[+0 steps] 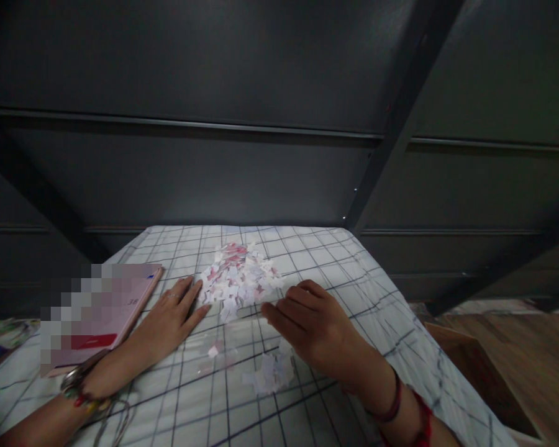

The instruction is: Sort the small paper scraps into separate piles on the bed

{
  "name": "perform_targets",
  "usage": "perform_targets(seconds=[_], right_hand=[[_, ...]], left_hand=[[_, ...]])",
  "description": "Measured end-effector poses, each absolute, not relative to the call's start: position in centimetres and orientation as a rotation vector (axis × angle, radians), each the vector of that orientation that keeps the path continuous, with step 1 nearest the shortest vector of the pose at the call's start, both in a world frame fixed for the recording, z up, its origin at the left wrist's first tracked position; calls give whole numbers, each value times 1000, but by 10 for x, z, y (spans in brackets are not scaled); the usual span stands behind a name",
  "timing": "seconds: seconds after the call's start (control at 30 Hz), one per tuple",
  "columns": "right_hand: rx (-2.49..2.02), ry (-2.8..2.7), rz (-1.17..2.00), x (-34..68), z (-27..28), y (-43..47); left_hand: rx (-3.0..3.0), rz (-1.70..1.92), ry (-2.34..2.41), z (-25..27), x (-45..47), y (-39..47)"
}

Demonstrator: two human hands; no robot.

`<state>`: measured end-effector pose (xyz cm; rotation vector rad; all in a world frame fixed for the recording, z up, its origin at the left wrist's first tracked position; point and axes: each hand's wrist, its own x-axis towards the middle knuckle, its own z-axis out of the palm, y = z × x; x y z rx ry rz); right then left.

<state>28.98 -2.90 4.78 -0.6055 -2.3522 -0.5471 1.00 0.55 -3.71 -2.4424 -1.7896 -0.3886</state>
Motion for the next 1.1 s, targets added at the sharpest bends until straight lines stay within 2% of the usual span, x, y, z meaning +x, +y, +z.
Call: perform_targets(seconds=[0.17, 0.5, 1.1], right_hand=[[-596, -2301, -503, 291, 51, -33], [-691, -2313, -633, 295, 50, -26], [-689, -2281, -652, 298, 51, -27]], left_hand=[[-2447, -422, -1812, -37, 11, 5], [-2466, -341, -1830, -33, 12, 5], [-2466, -468, -1792, -38, 9, 6]])
